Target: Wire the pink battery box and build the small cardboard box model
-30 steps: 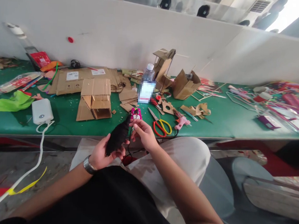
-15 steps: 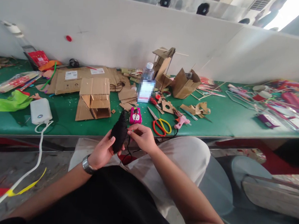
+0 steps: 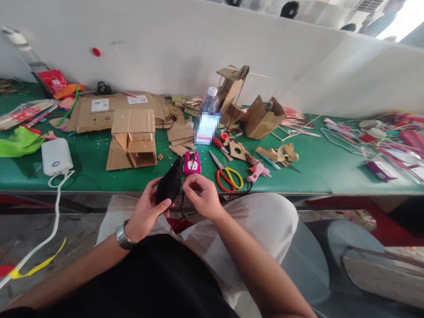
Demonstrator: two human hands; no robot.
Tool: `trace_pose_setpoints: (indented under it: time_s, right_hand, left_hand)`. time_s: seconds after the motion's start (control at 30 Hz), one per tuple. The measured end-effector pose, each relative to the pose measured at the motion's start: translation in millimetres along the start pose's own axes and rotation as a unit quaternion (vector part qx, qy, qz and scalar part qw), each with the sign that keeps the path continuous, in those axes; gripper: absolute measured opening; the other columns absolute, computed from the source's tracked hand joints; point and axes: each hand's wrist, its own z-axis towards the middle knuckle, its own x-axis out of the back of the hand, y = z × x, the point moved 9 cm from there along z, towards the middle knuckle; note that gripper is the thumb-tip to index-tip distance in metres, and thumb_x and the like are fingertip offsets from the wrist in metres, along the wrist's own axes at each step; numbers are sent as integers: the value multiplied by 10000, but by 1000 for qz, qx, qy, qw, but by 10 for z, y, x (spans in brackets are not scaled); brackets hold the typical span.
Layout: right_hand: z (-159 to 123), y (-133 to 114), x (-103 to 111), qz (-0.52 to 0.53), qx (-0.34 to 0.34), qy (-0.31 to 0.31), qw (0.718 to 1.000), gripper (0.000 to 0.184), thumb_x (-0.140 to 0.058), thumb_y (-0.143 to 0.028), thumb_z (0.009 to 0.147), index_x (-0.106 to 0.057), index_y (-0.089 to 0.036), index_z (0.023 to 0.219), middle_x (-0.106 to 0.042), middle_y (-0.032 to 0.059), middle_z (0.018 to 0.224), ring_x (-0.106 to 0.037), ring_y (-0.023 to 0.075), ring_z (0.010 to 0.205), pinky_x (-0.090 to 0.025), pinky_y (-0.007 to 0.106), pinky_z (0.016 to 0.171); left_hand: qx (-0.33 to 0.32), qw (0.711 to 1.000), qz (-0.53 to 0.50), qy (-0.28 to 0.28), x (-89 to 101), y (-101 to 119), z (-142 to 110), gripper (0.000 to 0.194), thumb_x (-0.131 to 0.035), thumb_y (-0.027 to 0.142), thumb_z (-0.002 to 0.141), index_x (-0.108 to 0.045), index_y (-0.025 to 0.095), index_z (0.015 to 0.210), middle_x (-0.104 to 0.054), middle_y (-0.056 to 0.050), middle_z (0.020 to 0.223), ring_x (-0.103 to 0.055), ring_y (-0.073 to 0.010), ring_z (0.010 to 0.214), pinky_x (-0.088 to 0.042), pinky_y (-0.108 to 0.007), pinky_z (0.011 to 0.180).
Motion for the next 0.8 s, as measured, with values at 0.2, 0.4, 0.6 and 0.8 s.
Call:
trace_pose_setpoints:
  time_s: [0.2,0.4,0.6,0.8]
  right_hand:
    - [-42,-32,12,3,12,-5,1000,277,-693,-482,974,-667,-207,960,-666,43,878,-561,147,674,-495,289,636]
    - [-68,-224,-77,-88,146,-40,985,230,-754,-394,971,-809,-254,1145,-703,69,950,-641,175,772,-561,318,723]
    - [-63,-313,46,-90,179,23,979,128,-651,-260,1037,-769,-224,1002,-721,68,947,-681,186,869,-579,333,805]
    - [-56,-277,41,-81,158,10,984,107,-569,-231,1061,-635,-217,978,-681,71,972,-643,195,918,-551,352,850]
  left_hand:
    - [-91,989,112,36,64,185,0,687,-905,283,787,-567,271,1385,-643,-82,1339,-677,-240,1141,-574,-322,911]
    - [-133,972,188,42,45,307,-77,717,-916,258,766,-579,241,1399,-635,-111,1388,-637,-298,1265,-503,-401,1097]
    - [-132,981,138,-15,30,151,-48,626,-761,414,928,-492,254,1471,-530,-146,1514,-646,-284,1219,-609,-368,890]
    - [-127,984,123,-14,14,100,16,722,-869,381,835,-501,265,1446,-568,-124,1446,-666,-251,1195,-587,-400,1022]
